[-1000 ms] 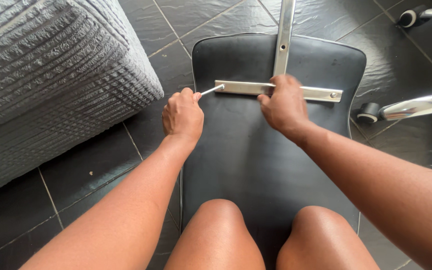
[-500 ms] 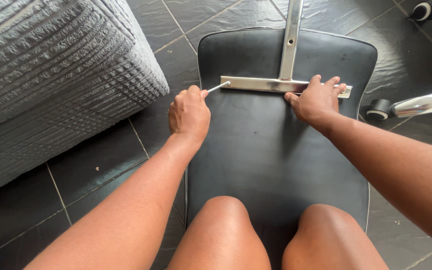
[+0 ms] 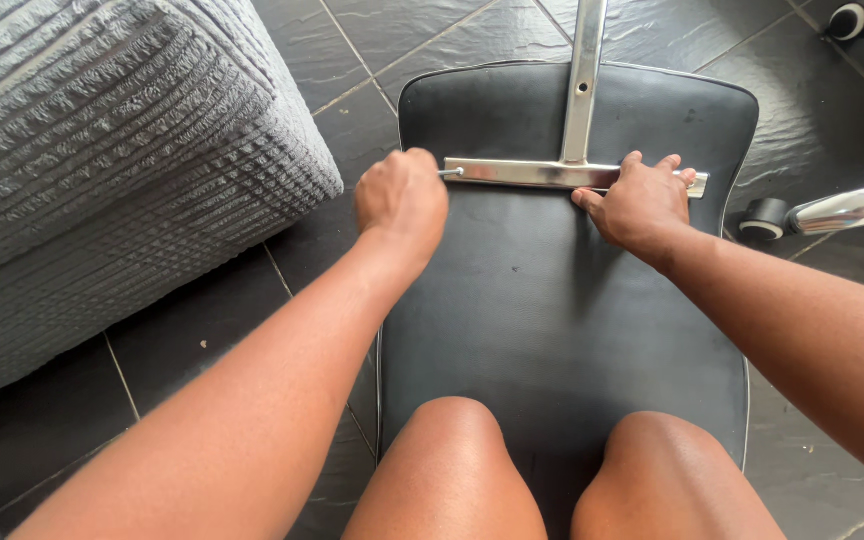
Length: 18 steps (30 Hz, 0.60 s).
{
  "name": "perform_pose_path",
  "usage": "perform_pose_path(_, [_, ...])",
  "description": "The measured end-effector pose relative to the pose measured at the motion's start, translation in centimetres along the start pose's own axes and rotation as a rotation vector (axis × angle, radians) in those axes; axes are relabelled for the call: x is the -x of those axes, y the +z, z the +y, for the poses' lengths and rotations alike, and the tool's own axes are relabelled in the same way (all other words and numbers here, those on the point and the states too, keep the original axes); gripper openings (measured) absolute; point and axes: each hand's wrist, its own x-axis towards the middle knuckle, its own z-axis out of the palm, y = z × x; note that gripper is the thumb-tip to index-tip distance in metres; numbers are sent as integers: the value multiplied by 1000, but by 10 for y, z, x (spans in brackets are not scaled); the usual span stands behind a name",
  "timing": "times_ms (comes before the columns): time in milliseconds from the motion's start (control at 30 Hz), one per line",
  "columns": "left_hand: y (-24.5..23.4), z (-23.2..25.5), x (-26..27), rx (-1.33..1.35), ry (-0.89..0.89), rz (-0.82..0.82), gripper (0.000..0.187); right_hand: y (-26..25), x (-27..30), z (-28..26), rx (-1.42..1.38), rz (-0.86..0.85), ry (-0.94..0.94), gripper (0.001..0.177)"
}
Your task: The person assembles an office chair by tightening screws on the backrest bracket with an Allen key, then attaches the backrest to the chair base and secures it. The person works on a tiled floor with the chair parts laid out nearby.
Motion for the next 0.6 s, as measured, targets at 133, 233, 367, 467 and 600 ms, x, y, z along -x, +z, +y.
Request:
perform_pose_path(133, [-16, 22, -10, 0, -18, -59, 21, -4, -2, -2, 11, -15, -1, 94])
perform_pose_path(233, [-20, 31, -4, 14, -65, -81, 22, -4, 1, -1, -5, -43, 14, 94])
perform_pose_path(367, [-24, 38, 0, 171, -245, -139, 22, -8, 4, -1, 18, -8, -31, 93])
perform_pose_path(467, [-26, 40, -5, 319, -388, -150, 25, -10, 3, 1, 7, -39, -34, 89])
perform_pose_path(600, [-19, 27, -8, 301, -270, -102, 30, -2, 6, 7, 9, -55, -24, 87])
